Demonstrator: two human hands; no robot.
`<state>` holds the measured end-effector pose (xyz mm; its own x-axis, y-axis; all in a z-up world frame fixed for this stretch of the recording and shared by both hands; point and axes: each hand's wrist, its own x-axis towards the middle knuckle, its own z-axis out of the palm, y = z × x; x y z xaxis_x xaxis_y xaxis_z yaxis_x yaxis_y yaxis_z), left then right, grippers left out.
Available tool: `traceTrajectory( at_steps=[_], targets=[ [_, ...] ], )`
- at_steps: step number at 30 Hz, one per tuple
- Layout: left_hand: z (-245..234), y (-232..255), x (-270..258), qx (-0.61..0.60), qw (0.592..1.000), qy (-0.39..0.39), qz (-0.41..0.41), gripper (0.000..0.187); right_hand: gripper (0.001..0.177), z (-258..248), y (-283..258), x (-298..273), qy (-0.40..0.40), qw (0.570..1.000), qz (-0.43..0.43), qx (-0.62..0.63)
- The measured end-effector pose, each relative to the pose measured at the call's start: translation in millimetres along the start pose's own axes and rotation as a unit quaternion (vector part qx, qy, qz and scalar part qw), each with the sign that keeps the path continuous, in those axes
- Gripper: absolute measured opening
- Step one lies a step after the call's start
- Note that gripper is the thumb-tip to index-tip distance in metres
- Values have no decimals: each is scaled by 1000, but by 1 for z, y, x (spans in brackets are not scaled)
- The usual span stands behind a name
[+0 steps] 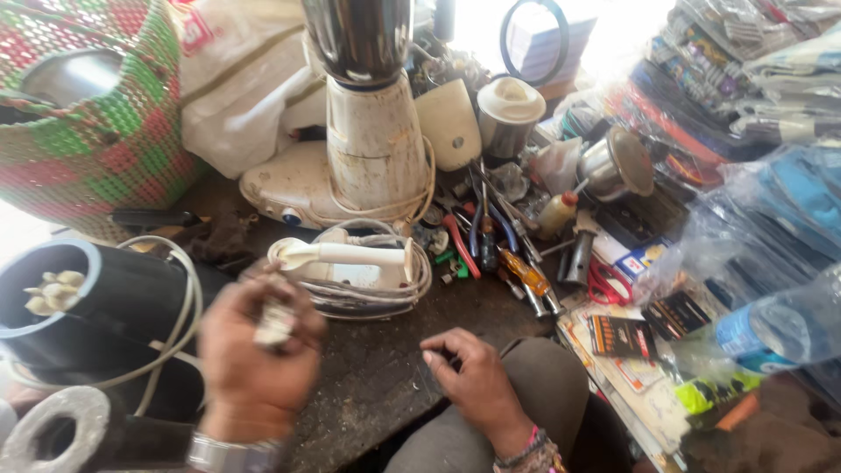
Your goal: The person repairs electrical appliances by hand, using a screwdriver to disassemble a switch and working on a heating element for an iron.
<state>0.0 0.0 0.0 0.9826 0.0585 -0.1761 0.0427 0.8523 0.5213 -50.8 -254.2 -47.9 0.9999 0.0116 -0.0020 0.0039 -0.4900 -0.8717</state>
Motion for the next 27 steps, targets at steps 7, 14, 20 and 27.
traceTrajectory(
  at_steps=[7,14,20,27],
  targets=[
    [-28,-133,-32,47,926,291,-234,26,18,1,-2,-12,84,987,-130,-39],
    [-39,-139,-16,70,921,266,-276,49,40,8,-17,-16,-19,933,-312,-178],
    [-27,-151,-40,74,918,241,-307,48,30,12,-8,-19,-54,948,-250,-190],
    [-13,-159,-32,30,924,282,-256,49,24,15,-11,-20,31,906,-290,-306]
  ],
)
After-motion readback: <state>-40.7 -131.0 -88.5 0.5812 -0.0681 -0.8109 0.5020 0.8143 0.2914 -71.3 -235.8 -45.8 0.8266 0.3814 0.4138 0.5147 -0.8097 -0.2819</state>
